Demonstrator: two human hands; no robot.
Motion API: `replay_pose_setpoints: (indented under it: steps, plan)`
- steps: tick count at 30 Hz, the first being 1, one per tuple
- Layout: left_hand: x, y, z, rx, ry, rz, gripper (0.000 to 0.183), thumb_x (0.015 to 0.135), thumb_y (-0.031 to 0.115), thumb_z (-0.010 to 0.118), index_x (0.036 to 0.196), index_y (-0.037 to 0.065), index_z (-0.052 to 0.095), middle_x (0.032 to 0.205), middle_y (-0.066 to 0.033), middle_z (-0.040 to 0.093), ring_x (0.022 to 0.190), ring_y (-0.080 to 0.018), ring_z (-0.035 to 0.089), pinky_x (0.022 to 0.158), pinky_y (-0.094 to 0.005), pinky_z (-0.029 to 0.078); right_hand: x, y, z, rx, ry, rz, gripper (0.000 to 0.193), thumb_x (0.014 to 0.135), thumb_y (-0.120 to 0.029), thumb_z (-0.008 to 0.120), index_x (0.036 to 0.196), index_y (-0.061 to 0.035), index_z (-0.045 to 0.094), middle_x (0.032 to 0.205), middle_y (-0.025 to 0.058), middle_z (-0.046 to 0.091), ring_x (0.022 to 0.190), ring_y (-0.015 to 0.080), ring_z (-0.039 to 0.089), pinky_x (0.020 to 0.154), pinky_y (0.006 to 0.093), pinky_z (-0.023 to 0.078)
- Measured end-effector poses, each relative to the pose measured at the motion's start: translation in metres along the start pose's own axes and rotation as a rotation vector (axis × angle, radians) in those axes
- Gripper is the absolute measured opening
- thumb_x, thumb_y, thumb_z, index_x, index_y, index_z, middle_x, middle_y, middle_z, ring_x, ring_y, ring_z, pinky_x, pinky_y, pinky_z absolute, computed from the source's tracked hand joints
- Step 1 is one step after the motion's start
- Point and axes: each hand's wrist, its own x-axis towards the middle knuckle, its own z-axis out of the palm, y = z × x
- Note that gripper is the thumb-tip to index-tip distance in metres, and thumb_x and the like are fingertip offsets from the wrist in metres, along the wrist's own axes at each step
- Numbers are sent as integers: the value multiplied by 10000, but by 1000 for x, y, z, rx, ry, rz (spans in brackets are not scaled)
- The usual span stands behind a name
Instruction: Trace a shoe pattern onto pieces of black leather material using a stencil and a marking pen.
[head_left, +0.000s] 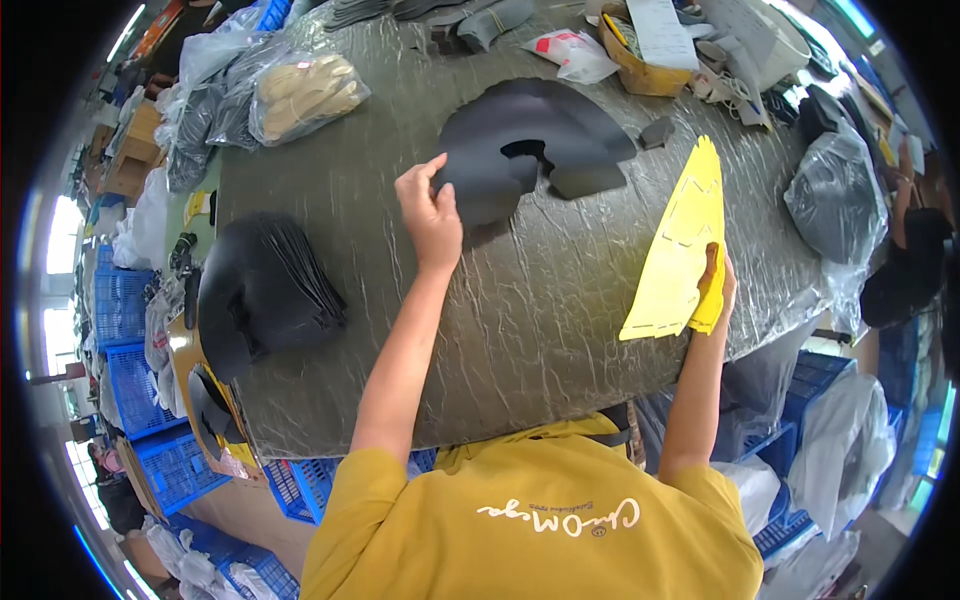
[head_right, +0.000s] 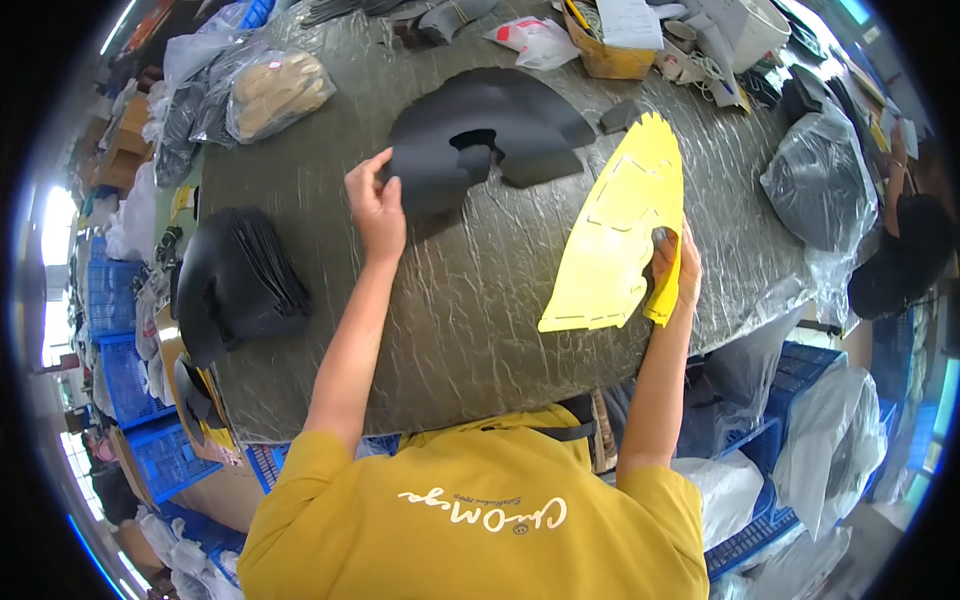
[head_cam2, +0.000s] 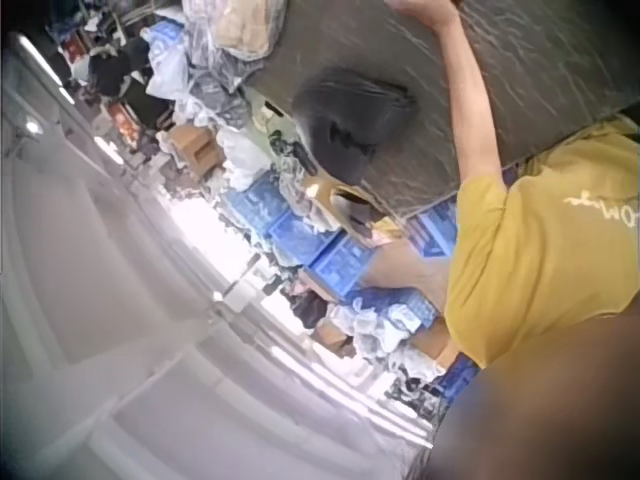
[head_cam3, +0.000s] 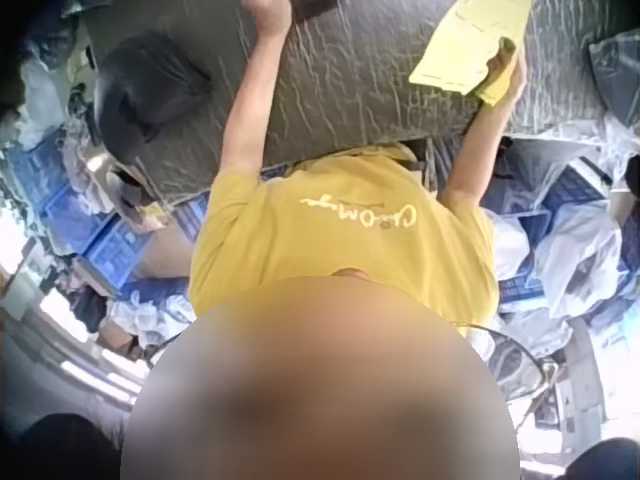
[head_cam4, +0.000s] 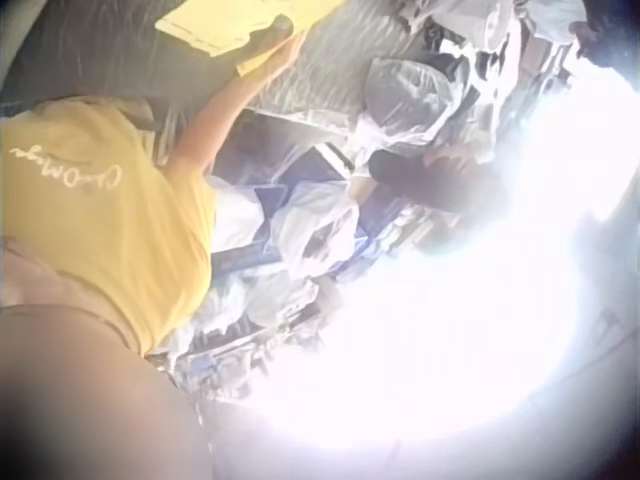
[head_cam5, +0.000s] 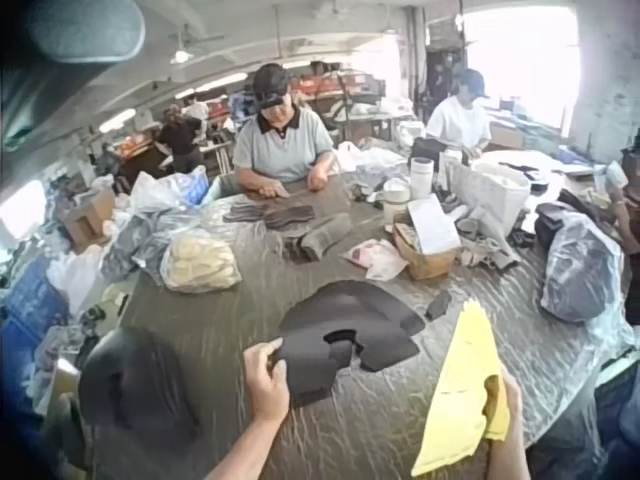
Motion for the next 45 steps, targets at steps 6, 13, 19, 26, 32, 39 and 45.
replay_pose_setpoints:
  steps: [6,13,19,26,32,39,45]
  plan:
    - [-93,35,-55,-162,-176,-178,404,881,-101,567,1247,51,642,1218,-50,526,964,-134,508,809,-270,464,0,5,38,-25,8,43,369,1061,-183,498,1349,38,566,1216,187,703,1016,297,728,875,410,620]
    - [-153,46,-84,-27,-342,-156,379,948,-60,437,1268,33,617,1223,-134,550,1091,-256,572,948,-341,484,-16,45,119,-1238,208,-65,328,925,-105,712,1233,8,701,1097,77,737,950,111,661,833,274,537]
    - [-68,35,-45,25,-561,116,394,930,-51,493,1298,28,608,1267,-153,640,1194,-351,575,1054,-433,447,-38,63,149,-1771,183,-179,342,828,-72,730,1169,-56,715,996,138,685,885,301,687,822,372,540]
    - [-37,2,-10,165,-622,212,483,919,12,579,1400,39,534,1447,-199,520,1350,-390,458,1156,-461,365,-69,72,161,-1851,184,-301,410,839,-42,702,1245,-68,660,1054,116,673,971,287,681,846,370,534]
    - [-140,67,-79,150,-936,308,656,828,148,722,1444,192,500,1614,-141,300,1522,-394,214,1189,-691,147,-72,74,164,-1926,184,-253,412,857,-68,694,1258,-85,598,1192,134,613,1032,370,649,870,437,534]
    - [-166,56,-91,249,-997,274,647,852,161,742,1452,194,503,1605,-127,319,1518,-354,228,1221,-603,160,-50,77,160,-1846,124,-253,400,857,-81,695,1249,-75,611,1186,139,616,1002,367,658,872,437,531]
    - [-160,55,-93,274,-1008,321,626,851,151,745,1435,180,523,1604,-118,327,1516,-329,243,1223,-571,177,-44,68,177,-2016,82,-113,458,804,-130,704,1254,-94,629,1203,110,631,1123,329,613,942,421,498]
